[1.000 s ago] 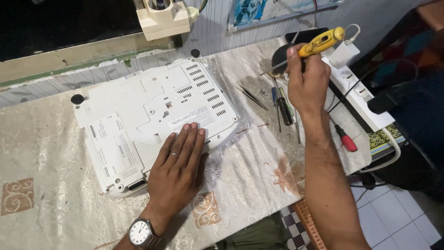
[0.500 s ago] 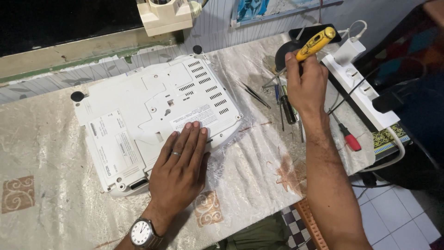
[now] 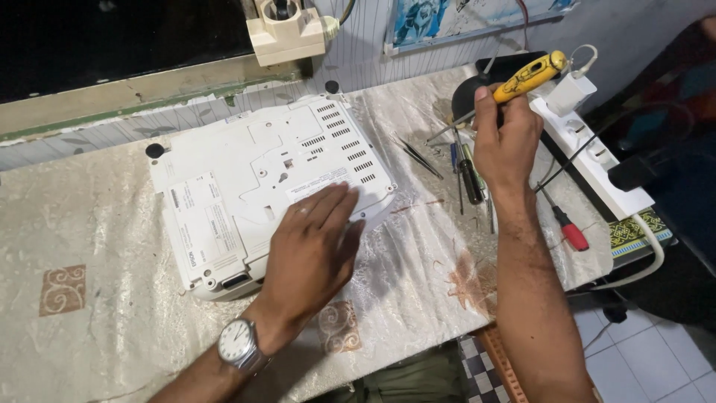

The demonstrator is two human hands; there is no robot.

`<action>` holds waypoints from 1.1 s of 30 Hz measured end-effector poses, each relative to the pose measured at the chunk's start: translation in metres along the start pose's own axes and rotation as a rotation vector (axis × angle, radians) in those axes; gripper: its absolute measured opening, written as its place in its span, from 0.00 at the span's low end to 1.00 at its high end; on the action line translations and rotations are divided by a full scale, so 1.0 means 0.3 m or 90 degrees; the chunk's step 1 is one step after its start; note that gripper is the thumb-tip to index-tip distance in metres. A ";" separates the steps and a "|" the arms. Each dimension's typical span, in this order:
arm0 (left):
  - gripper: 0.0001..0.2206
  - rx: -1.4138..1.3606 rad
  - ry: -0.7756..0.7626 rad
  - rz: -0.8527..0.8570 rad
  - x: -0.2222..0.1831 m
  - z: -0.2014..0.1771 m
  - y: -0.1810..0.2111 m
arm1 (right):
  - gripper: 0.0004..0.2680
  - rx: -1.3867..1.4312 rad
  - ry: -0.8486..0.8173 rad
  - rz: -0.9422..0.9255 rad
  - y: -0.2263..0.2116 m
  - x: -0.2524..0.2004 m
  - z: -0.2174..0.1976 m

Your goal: The person is working on the bottom casing of a projector, using a screwdriver to manage the fasteners.

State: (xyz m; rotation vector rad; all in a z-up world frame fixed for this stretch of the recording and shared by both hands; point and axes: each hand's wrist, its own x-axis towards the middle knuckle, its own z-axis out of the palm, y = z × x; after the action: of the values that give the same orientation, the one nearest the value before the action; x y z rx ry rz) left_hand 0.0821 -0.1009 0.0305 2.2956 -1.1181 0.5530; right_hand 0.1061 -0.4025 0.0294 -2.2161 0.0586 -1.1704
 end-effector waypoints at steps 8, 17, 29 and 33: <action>0.12 -0.074 -0.128 -0.094 0.418 0.476 -0.062 | 0.13 0.006 0.048 -0.024 0.023 -0.003 -0.009; 0.13 -0.132 -0.265 -0.164 0.633 0.619 -0.094 | 0.12 0.023 0.067 -0.002 0.043 0.012 -0.029; 0.10 -0.134 -0.303 -0.135 0.655 0.598 -0.084 | 0.14 0.011 0.061 0.025 0.022 0.013 -0.041; 0.10 -0.121 -0.297 -0.143 0.663 0.575 -0.097 | 0.11 0.050 0.104 0.032 0.025 0.009 -0.045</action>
State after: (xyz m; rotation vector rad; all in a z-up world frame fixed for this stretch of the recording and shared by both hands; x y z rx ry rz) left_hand 0.2426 -0.3094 0.0000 2.3969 -1.0380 -0.1811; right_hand 0.0992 -0.4162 0.0330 -2.0354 0.1335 -1.3019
